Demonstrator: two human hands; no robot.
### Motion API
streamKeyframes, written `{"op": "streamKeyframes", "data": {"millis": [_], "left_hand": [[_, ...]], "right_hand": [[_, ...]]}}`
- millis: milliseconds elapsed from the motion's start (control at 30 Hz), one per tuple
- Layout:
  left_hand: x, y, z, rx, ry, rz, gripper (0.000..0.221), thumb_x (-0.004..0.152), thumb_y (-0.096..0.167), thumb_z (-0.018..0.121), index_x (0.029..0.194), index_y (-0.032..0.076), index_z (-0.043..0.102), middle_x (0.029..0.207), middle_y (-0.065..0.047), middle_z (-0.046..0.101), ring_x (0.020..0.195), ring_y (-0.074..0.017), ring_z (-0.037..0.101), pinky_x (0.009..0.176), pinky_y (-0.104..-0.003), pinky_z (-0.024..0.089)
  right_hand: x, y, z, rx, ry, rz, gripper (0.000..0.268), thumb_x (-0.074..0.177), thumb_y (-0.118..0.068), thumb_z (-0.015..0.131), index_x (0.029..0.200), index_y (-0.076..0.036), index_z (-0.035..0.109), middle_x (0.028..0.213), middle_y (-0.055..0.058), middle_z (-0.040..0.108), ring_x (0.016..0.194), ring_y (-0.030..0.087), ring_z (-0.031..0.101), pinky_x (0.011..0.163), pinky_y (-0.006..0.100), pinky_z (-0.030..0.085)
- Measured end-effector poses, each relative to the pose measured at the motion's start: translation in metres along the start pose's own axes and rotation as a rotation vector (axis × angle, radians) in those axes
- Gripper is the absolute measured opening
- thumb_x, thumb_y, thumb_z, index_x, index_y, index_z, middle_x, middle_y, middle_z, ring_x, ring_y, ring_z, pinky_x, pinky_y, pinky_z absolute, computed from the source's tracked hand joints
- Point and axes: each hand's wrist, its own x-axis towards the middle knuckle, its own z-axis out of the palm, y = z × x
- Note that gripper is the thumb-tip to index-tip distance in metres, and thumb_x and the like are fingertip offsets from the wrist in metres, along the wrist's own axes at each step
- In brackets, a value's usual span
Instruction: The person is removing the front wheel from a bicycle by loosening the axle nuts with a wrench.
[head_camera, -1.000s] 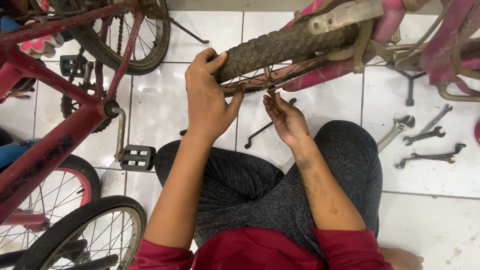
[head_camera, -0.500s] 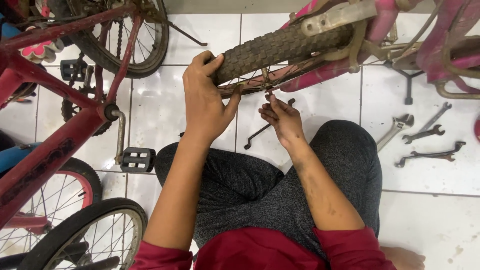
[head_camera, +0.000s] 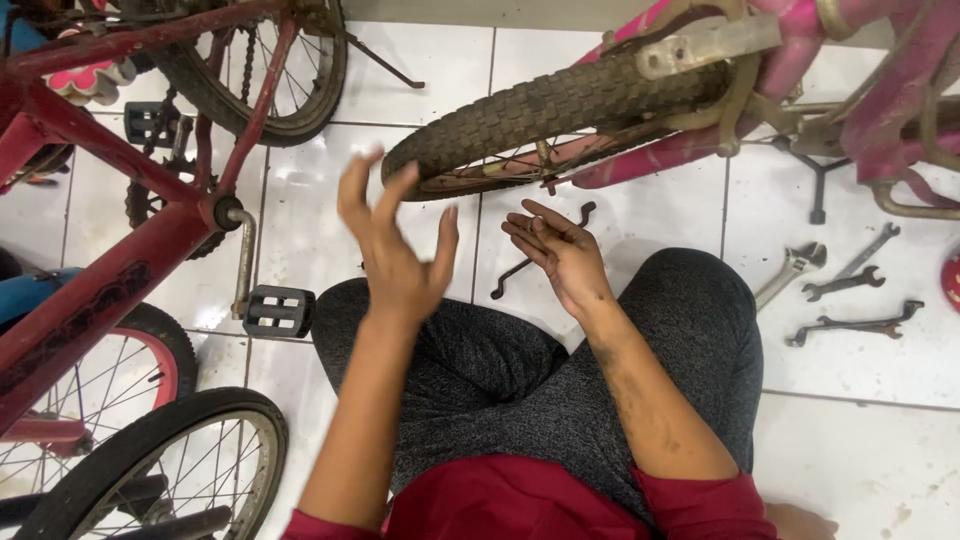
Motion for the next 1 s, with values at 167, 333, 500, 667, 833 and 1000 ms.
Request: {"op": "streamKeyframes", "data": {"millis": [167, 333, 500, 667, 833, 1000], "left_hand": [[-0.068, -0.003, 0.016, -0.027, -0.022, -0.115, 0.035, 0.094, 0.010, 0.068, 0.126, 0.016, 0.056, 0.130, -0.015, 0.049, 0.125, -0.0361, 0.048, 0.110, -0.051, 0.039], [-0.070, 0.015, 0.020, 0.000, -0.295, -0.184, 0.051, 0.097, 0.014, 0.071, 0.145, 0.022, 0.056, 0.119, -0.012, 0.061, 0.101, -0.0296, 0.065, 0.082, -0.039, 0.058], [-0.068, 0.003, 0.030, 0.110, -0.322, -0.131, 0.038, 0.097, 0.032, 0.070, 0.135, 0.034, 0.066, 0.110, -0.002, 0.061, 0.083, -0.0204, 0.062, 0.069, -0.035, 0.059], [-0.070, -0.007, 0.037, 0.075, -0.216, -0.073, 0.027, 0.096, 0.028, 0.071, 0.123, 0.026, 0.073, 0.100, -0.002, 0.061, 0.079, -0.0210, 0.063, 0.067, -0.033, 0.059], [-0.079, -0.018, 0.037, 0.046, -0.193, -0.070, 0.023, 0.097, 0.025, 0.070, 0.119, 0.023, 0.073, 0.101, 0.001, 0.067, 0.079, -0.0181, 0.066, 0.067, -0.030, 0.058], [-0.079, -0.020, 0.033, 0.016, -0.239, -0.079, 0.027, 0.096, 0.021, 0.072, 0.123, 0.020, 0.071, 0.103, 0.000, 0.069, 0.083, -0.0192, 0.068, 0.068, -0.029, 0.058]], "right_hand": [[0.001, 0.007, 0.003, -0.002, -0.073, 0.017, 0.040, 0.100, -0.011, 0.063, 0.137, 0.005, 0.059, 0.127, 0.032, 0.065, 0.121, 0.040, 0.065, 0.105, 0.046, 0.053], [-0.007, 0.011, 0.009, 0.009, -0.137, 0.060, 0.045, 0.100, -0.016, 0.062, 0.140, 0.003, 0.058, 0.129, 0.028, 0.066, 0.120, 0.034, 0.067, 0.104, 0.045, 0.054], [-0.009, 0.014, 0.007, -0.009, -0.151, 0.081, 0.048, 0.102, -0.019, 0.057, 0.144, 0.003, 0.054, 0.129, 0.023, 0.067, 0.116, 0.026, 0.068, 0.100, 0.039, 0.056], [-0.003, 0.027, 0.004, -0.075, -0.191, 0.074, 0.046, 0.102, -0.017, 0.058, 0.144, 0.001, 0.055, 0.123, 0.018, 0.071, 0.107, 0.023, 0.073, 0.096, 0.038, 0.059], [-0.005, 0.031, 0.012, -0.130, -0.198, 0.089, 0.043, 0.102, -0.016, 0.058, 0.143, -0.001, 0.058, 0.122, 0.016, 0.071, 0.105, 0.020, 0.072, 0.096, 0.039, 0.058], [-0.003, 0.033, 0.014, -0.270, -0.125, 0.083, 0.042, 0.100, -0.015, 0.064, 0.139, -0.002, 0.062, 0.120, 0.012, 0.072, 0.103, 0.019, 0.071, 0.096, 0.039, 0.058]]}}
